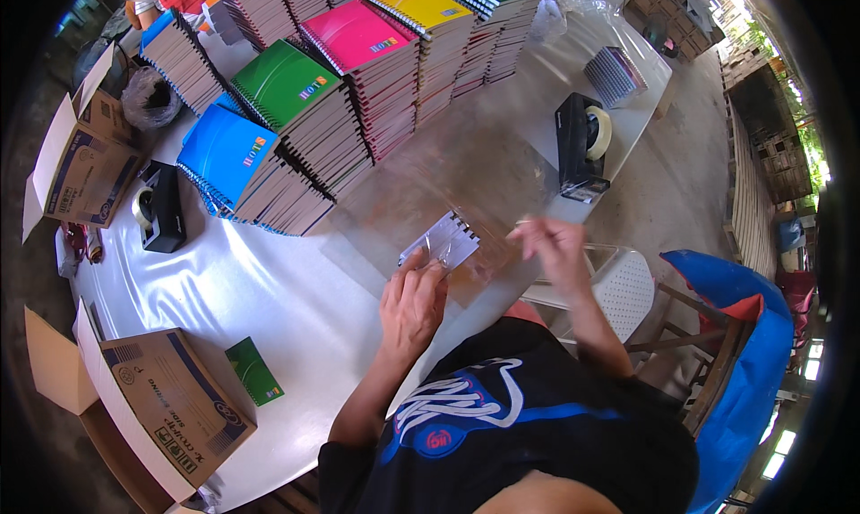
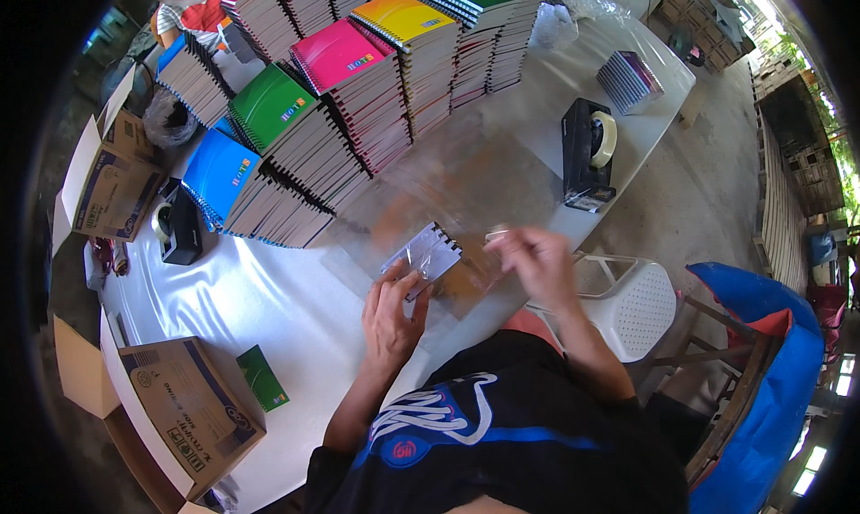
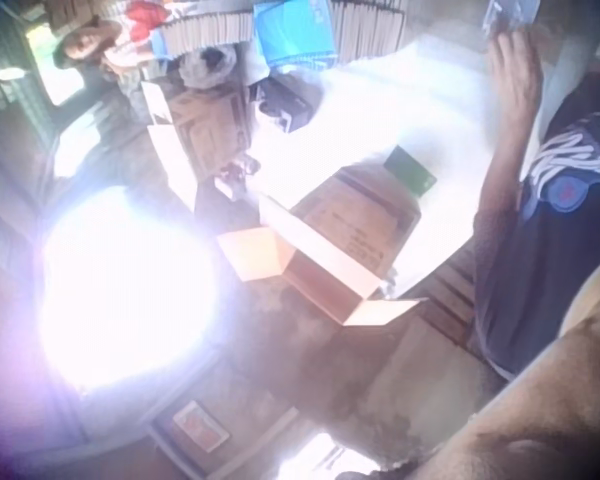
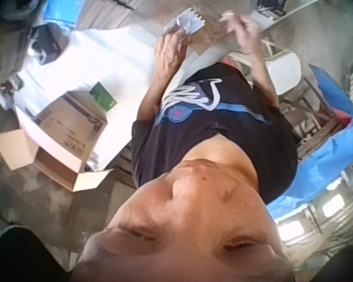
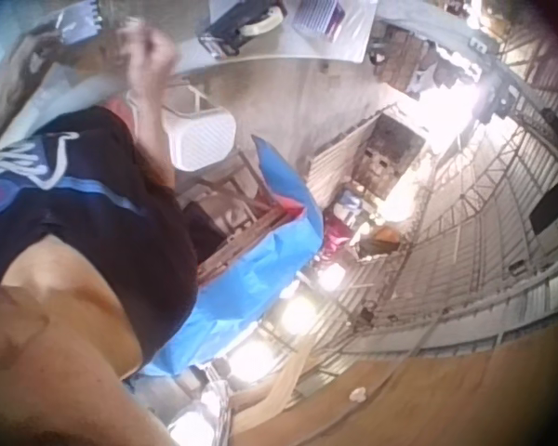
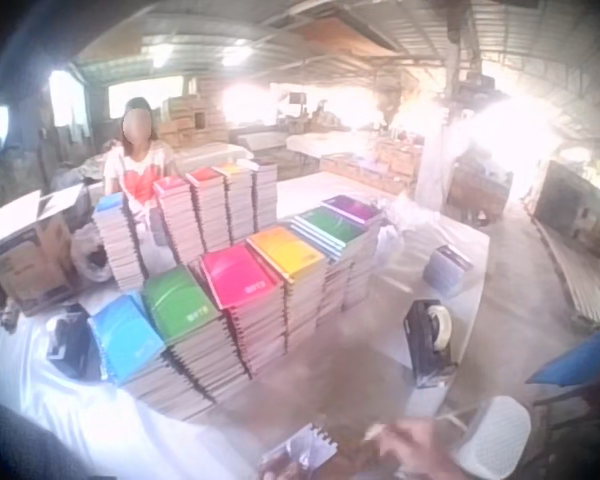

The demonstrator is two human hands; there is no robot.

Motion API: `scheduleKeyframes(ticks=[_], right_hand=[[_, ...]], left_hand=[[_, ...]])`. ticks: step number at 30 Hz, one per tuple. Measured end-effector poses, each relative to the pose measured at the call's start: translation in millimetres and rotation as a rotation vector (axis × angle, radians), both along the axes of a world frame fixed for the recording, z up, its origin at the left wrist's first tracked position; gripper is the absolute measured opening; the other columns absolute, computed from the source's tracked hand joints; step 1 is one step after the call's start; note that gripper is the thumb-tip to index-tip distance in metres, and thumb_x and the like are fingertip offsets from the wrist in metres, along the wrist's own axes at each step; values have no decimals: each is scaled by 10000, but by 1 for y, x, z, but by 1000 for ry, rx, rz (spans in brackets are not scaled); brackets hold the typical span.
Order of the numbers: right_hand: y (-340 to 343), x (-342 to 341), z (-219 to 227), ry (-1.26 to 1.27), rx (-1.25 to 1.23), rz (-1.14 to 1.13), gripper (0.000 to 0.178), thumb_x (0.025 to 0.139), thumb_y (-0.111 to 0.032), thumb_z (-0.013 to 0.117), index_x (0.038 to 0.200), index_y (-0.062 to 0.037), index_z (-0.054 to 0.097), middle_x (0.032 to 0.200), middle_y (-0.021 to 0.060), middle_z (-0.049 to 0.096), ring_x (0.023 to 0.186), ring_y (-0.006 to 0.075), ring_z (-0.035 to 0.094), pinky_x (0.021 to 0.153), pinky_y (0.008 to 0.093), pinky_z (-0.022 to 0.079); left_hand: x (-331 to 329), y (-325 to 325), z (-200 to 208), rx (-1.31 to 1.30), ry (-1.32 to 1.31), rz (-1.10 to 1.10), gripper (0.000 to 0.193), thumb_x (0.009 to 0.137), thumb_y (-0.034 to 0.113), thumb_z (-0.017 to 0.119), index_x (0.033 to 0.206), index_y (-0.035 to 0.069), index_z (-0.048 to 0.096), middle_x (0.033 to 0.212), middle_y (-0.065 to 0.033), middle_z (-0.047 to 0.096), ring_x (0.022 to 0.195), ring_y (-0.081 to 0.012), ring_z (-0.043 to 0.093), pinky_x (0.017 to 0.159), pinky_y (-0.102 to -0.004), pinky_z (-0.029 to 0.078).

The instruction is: The person gathers several colorful notebooks from stacks on a table, aligns them into a single stack, and places the stack into a clear plastic bag.

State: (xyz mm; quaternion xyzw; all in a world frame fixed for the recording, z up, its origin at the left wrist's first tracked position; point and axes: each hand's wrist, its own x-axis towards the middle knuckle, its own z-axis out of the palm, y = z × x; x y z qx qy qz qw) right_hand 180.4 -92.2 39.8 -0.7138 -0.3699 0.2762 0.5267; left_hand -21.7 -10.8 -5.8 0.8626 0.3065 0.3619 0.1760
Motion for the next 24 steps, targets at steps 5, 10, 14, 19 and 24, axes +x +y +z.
scheduleKeyframes(ticks=[5, 10, 14, 19, 24], right_hand=[[31, -64, 8, 507, -152, 177, 365, 897, -303, 603, 757, 22, 692, 548, 29, 563, 482, 82, 499, 469, 218, 380], [26, -79, -10, 532, -199, 35, 376, 887, -315, 616, 739, 23, 687, 526, 45, 557, 436, 94, 505, 390, 217, 356], [19, -75, -22, 461, -246, 65, 401, 881, -339, 624, 687, 8, 680, 476, 32, 541, 390, 79, 485, 360, 234, 347], [7, -66, -58, -9, -186, 141, 456, 856, -387, 635, 611, -4, 663, 424, 42, 522, 345, 104, 470, 370, 255, 358], [-5, -59, -90, -203, -266, 184, 475, 830, -377, 658, 520, -19, 620, 435, 47, 537, 405, 115, 525, 435, 273, 412]], left_hand=[[2, 0, -5, -85, -143, -3, 345, 699, 27, 711, 1019, 57, 586, 1013, -116, 627, 1004, -263, 593, 782, -363, 486], [3, 0, -18, 46, -163, 3, 434, 698, 62, 721, 1112, 81, 594, 994, -82, 609, 963, -249, 596, 732, -337, 469], [-7, -1, -3, 67, 199, 26, 546, 702, 152, 719, 1228, 197, 579, 1004, -43, 558, 974, -194, 565, 708, -339, 385], [-11, 4, 23, -153, 291, -6, 681, 679, 197, 748, 1310, 252, 498, 1175, -79, 505, 1108, -250, 488, 831, -425, 343], [-2, 5, 5, -324, 103, -13, 563, 710, 148, 740, 1225, 176, 513, 1244, -119, 489, 1153, -309, 464, 881, -468, 338]])
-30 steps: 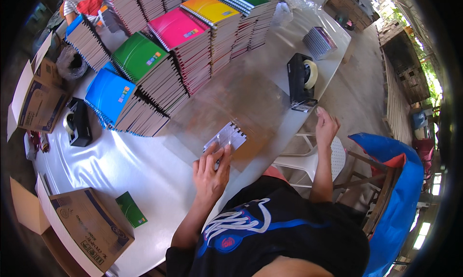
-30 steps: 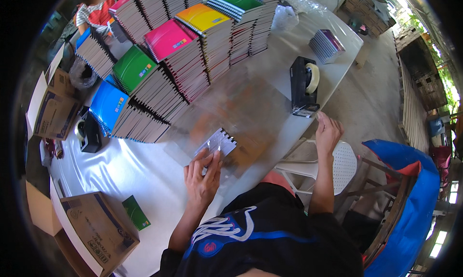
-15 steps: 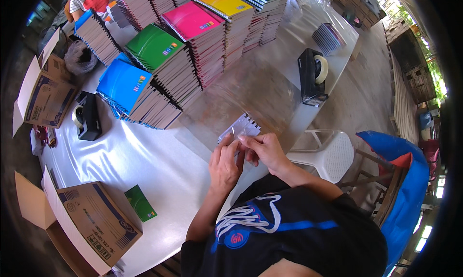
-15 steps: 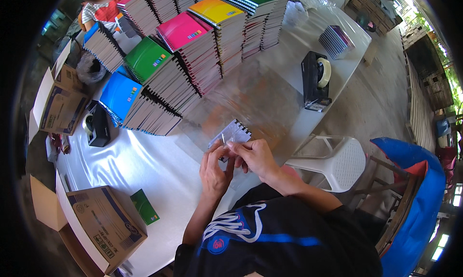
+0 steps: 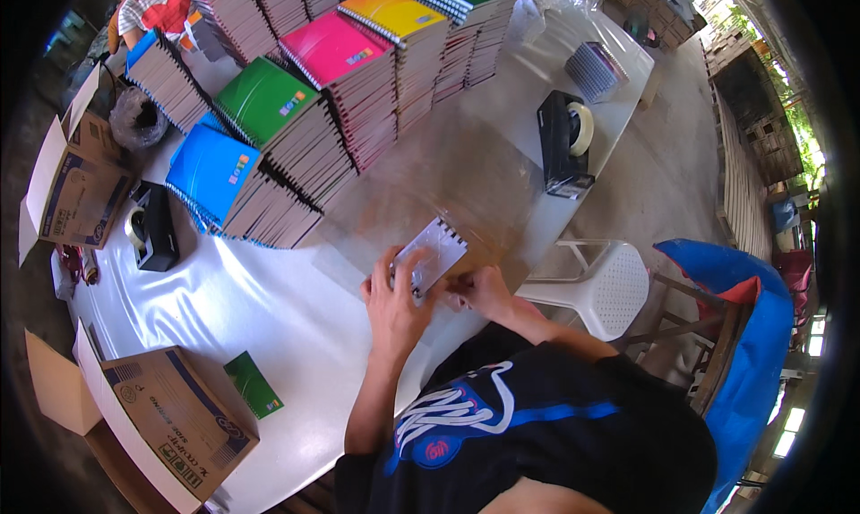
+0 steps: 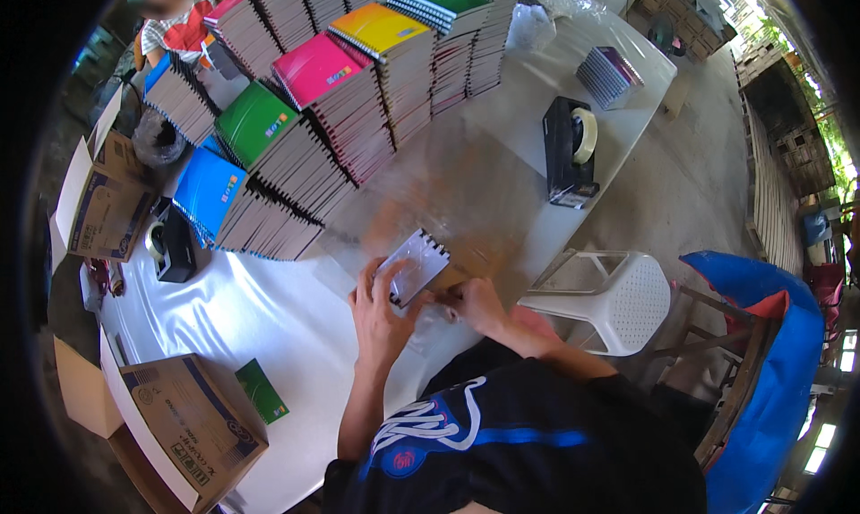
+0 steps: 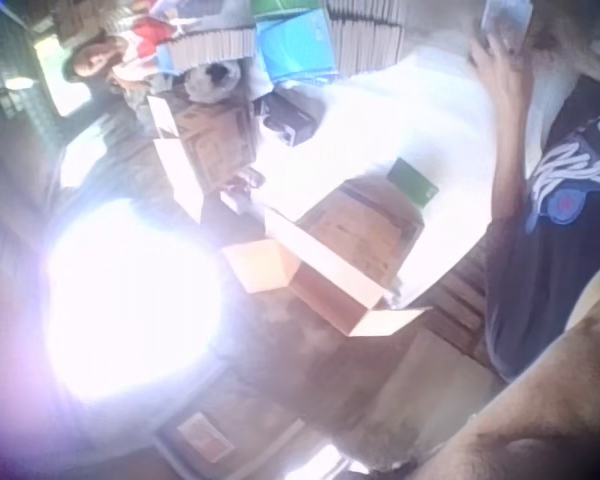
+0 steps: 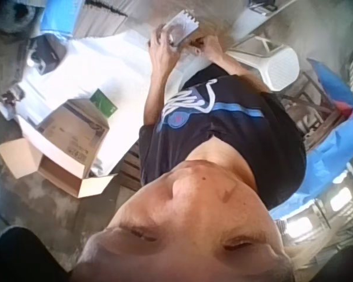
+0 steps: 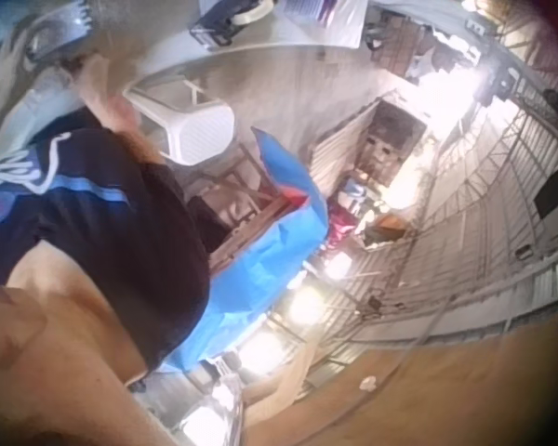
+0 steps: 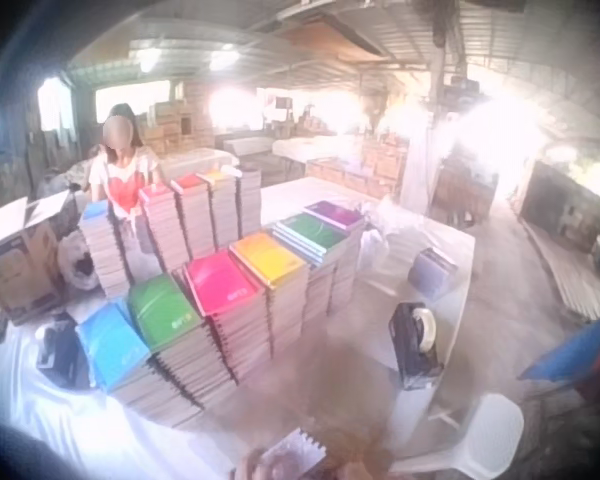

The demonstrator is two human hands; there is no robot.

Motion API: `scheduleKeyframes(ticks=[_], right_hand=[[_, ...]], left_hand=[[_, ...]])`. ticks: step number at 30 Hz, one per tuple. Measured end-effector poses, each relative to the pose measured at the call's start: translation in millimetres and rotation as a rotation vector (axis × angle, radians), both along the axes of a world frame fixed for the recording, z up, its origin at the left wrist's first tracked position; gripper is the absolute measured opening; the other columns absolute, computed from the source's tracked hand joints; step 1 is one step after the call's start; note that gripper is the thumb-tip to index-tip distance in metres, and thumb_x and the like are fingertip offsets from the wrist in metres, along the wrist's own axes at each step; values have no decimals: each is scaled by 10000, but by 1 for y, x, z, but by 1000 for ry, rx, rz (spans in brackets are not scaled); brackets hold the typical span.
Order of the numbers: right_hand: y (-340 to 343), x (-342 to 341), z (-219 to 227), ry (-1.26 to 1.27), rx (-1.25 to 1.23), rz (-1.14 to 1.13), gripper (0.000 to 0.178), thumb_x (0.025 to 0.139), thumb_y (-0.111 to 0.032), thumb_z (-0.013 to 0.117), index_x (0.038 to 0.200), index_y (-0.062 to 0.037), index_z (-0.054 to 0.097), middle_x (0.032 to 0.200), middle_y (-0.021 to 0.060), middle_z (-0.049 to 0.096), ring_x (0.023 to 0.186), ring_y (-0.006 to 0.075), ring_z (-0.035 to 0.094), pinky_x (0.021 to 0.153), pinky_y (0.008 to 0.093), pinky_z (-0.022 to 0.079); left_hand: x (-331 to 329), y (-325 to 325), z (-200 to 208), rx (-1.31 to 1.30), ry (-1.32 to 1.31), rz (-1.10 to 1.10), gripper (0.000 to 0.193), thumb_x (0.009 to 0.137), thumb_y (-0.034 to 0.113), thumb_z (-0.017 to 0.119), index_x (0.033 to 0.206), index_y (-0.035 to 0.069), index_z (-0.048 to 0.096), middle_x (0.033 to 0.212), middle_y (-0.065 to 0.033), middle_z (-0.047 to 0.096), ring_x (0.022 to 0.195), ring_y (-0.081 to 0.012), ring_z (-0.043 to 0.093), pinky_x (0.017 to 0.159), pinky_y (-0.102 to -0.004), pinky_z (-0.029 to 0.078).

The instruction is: The person gathers several colorful notebooks from stacks on a table, aligns them into a single stack, and places the stack into a clear plastic bag.

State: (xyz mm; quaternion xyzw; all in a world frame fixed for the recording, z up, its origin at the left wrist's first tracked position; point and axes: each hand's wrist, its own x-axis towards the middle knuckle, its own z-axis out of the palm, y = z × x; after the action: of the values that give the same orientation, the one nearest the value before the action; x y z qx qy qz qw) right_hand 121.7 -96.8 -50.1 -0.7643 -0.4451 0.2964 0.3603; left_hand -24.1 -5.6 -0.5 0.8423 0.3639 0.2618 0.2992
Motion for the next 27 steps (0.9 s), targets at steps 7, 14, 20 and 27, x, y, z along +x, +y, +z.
scheduleKeyframes(ticks=[7, 14, 20, 27], right_hand=[[-24, 85, 33, 1521, -39, -161, 482, 921, -460, 480, 1216, -80, 519, 1049, 96, 631, 877, 193, 625, 709, 315, 512], [-14, 194, 104, 1071, 347, -12, 842, 633, 59, 707, 1388, -42, 348, 1224, 91, 549, 1124, 190, 522, 987, 325, 404], [-12, 388, 135, 879, 523, -337, 730, 671, -105, 688, 1343, -23, 414, 1211, 105, 563, 1102, 229, 537, 979, 332, 402], [42, 582, 132, 901, 506, -326, 580, 768, -230, 647, 1291, -55, 467, 1155, 93, 597, 1057, 211, 565, 949, 362, 403]], left_hand=[[36, -4, 42, 457, -91, -462, 621, 703, 145, 675, 1247, 374, 480, 1277, -59, 507, 1203, -271, 458, 959, -475, 317], [120, -7, 45, 309, -212, -539, 785, 679, 344, 762, 1348, 434, 361, 1473, -105, 267, 1350, -366, 228, 1032, -586, 171], [151, 3, -28, 28, 424, 155, 998, 675, 424, 765, 1457, 169, 200, 1505, -207, 91, 1363, -455, 101, 1008, -644, 163], [162, 7, -73, -297, 768, 345, 933, 776, 599, 580, 1472, 157, 144, 1523, -182, 41, 1372, -467, 36, 1007, -672, 173]])
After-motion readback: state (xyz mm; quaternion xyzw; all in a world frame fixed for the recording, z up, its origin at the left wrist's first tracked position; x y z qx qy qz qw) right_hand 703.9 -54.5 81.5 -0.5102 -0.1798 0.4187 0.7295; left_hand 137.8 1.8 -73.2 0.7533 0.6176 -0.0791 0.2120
